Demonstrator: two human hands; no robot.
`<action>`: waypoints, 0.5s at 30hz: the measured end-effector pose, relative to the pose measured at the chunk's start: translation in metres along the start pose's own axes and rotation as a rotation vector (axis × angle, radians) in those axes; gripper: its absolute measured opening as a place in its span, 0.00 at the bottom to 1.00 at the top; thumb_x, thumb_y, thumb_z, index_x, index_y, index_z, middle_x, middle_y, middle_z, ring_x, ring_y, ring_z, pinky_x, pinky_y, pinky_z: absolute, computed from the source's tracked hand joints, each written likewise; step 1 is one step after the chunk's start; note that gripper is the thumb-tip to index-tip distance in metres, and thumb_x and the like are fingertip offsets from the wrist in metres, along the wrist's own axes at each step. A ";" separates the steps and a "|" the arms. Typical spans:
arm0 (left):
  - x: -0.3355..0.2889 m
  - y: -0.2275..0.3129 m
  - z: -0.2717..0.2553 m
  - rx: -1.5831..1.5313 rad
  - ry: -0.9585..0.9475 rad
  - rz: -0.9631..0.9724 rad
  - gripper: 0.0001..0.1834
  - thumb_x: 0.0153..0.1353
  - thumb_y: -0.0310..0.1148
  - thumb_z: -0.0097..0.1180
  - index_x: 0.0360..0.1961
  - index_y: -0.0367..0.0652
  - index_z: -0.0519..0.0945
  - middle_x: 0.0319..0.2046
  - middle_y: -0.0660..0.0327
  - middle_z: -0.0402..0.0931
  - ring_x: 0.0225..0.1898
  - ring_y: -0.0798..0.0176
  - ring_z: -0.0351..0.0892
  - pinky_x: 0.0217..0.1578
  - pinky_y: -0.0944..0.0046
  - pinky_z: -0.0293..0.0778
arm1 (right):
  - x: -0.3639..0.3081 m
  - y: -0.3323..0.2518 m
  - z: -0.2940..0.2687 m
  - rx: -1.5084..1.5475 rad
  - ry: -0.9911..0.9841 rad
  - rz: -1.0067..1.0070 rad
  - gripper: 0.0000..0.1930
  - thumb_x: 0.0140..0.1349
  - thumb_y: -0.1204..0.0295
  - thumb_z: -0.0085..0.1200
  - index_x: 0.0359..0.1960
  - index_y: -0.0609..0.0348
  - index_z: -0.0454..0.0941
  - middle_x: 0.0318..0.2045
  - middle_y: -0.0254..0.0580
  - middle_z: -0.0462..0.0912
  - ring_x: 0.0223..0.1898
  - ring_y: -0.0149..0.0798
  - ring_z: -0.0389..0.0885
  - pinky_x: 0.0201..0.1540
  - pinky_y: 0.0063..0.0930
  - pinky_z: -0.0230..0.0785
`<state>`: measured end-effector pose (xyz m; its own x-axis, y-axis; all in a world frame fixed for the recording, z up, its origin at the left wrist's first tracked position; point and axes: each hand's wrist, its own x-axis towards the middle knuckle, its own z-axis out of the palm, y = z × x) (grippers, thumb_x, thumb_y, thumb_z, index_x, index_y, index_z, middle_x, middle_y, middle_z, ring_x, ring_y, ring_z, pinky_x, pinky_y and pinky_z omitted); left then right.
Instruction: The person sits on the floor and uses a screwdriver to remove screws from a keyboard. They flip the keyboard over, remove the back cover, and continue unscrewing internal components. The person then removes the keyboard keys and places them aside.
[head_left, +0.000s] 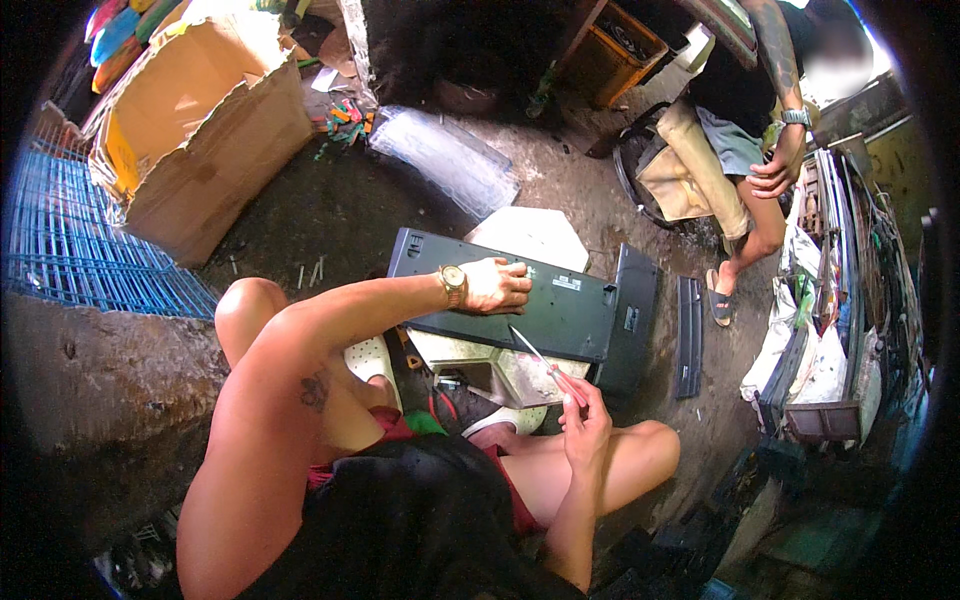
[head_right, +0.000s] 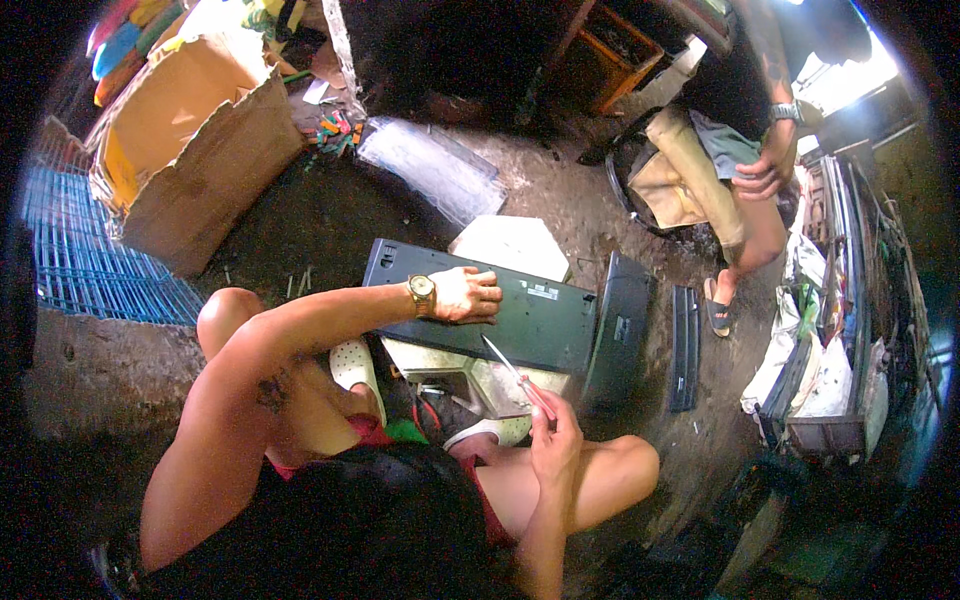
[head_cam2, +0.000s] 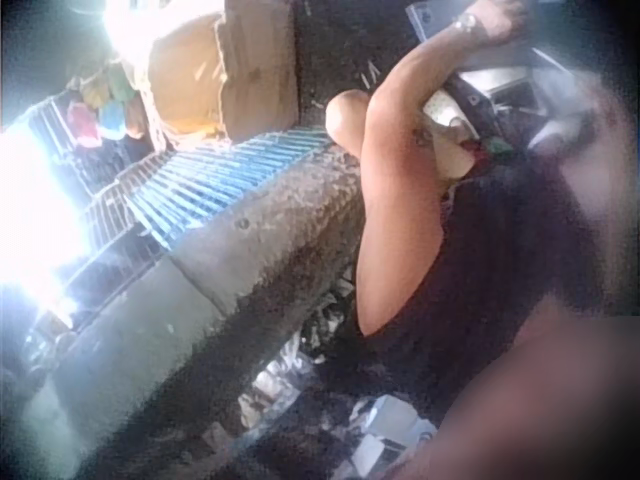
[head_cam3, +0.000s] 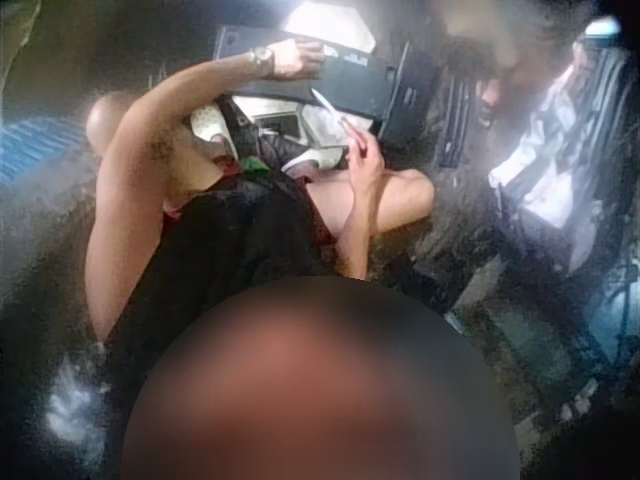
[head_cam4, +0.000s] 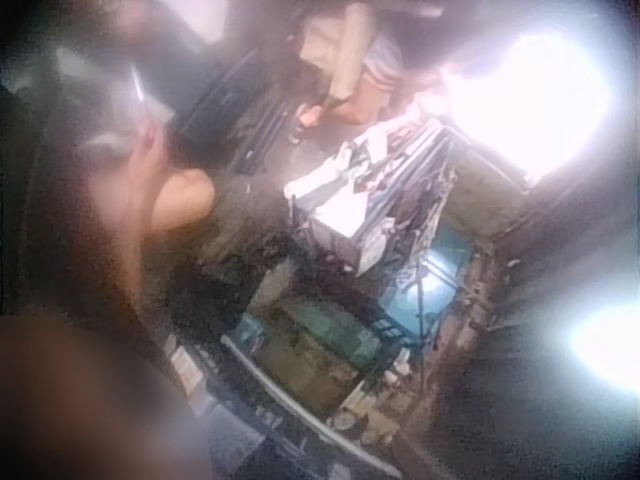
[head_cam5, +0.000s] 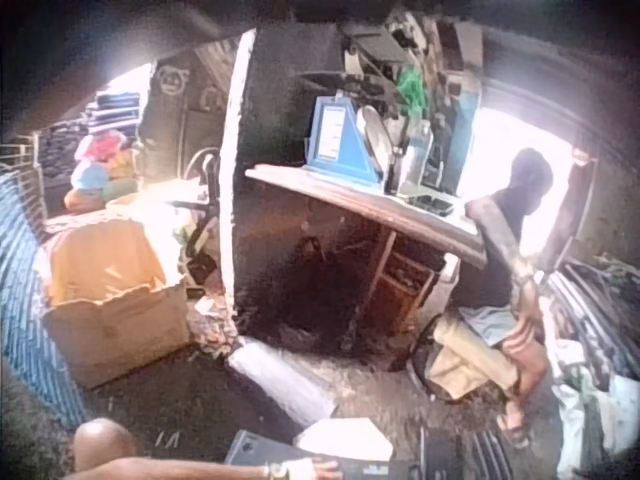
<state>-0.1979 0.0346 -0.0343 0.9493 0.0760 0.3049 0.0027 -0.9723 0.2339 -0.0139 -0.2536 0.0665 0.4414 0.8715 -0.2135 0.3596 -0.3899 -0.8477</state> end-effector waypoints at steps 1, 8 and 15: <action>0.001 0.000 -0.001 0.012 -0.004 -0.003 0.13 0.69 0.48 0.56 0.38 0.51 0.78 0.43 0.64 0.72 0.54 0.57 0.71 0.47 0.51 0.79 | 0.001 -0.001 0.001 -0.013 0.002 0.001 0.13 0.71 0.76 0.56 0.56 0.60 0.81 0.48 0.43 0.86 0.42 0.33 0.85 0.40 0.28 0.78; 0.007 -0.002 0.001 -0.028 -0.031 -0.052 0.15 0.68 0.45 0.57 0.38 0.44 0.78 0.45 0.59 0.74 0.53 0.54 0.73 0.47 0.51 0.78 | 0.007 0.003 0.001 0.002 -0.026 0.073 0.14 0.69 0.77 0.57 0.55 0.61 0.81 0.47 0.46 0.86 0.46 0.40 0.85 0.49 0.33 0.77; 0.014 -0.008 -0.016 -0.095 -0.294 -0.094 0.12 0.66 0.35 0.54 0.44 0.39 0.77 0.49 0.55 0.72 0.55 0.52 0.72 0.49 0.51 0.83 | 0.012 0.018 0.004 -0.075 0.014 -0.104 0.14 0.71 0.75 0.58 0.57 0.59 0.79 0.41 0.37 0.84 0.32 0.27 0.78 0.36 0.22 0.74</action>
<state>-0.1894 0.0468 -0.0175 0.9965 0.0837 0.0009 0.0785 -0.9381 0.3374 -0.0053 -0.2493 0.0474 0.4098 0.9044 -0.1187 0.4648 -0.3190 -0.8260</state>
